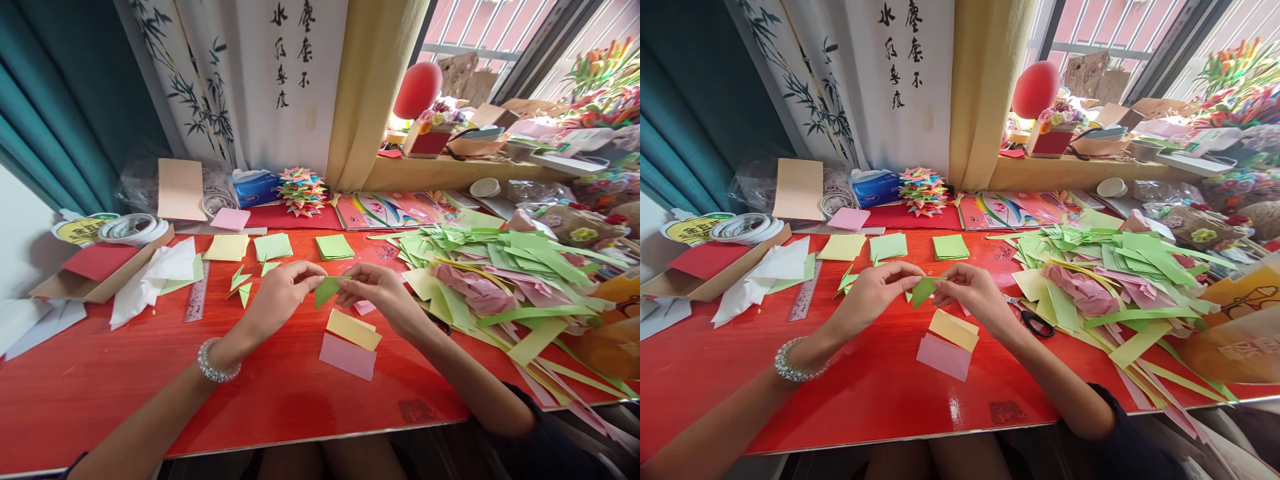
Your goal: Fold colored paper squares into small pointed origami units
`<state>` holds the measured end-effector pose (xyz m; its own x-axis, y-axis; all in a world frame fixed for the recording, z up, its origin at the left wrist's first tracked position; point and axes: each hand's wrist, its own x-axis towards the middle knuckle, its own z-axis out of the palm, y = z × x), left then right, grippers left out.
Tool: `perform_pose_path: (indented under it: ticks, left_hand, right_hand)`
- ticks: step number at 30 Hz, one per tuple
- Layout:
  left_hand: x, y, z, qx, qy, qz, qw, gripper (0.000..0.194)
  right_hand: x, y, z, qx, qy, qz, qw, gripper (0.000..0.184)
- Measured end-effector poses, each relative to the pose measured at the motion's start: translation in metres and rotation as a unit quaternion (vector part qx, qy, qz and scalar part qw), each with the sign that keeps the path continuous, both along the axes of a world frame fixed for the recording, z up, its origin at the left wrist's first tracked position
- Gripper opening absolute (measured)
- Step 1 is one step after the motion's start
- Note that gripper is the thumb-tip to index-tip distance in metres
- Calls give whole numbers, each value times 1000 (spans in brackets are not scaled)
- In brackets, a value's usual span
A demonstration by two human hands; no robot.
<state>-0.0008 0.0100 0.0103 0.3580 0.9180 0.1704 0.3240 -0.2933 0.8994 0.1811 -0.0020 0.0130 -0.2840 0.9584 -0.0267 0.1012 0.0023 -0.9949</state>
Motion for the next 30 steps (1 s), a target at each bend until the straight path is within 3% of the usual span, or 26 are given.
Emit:
perform_pose_path:
  ticks: [4, 9, 17, 20, 30]
  left_hand:
    - [-3, 1, 2, 65, 37, -5, 997, 17]
    - [-2, 1, 0, 130, 67, -28, 989, 19]
    - [4, -4, -2, 32, -5, 29, 999, 34]
    - [5, -5, -3, 4, -21, 36, 999, 35]
    - [6, -1, -13, 6, -23, 36, 999, 36]
  right_hand:
    - [2, -1, 2, 1, -51, 90, 995, 26]
    - [1, -1, -3, -12, -42, 91, 995, 28]
    - [-1, 3, -6, 9, 100, -45, 994, 33]
    - [1, 3, -4, 18, 97, -33, 995, 43]
    - [13, 14, -10, 1, 65, 39, 997, 40]
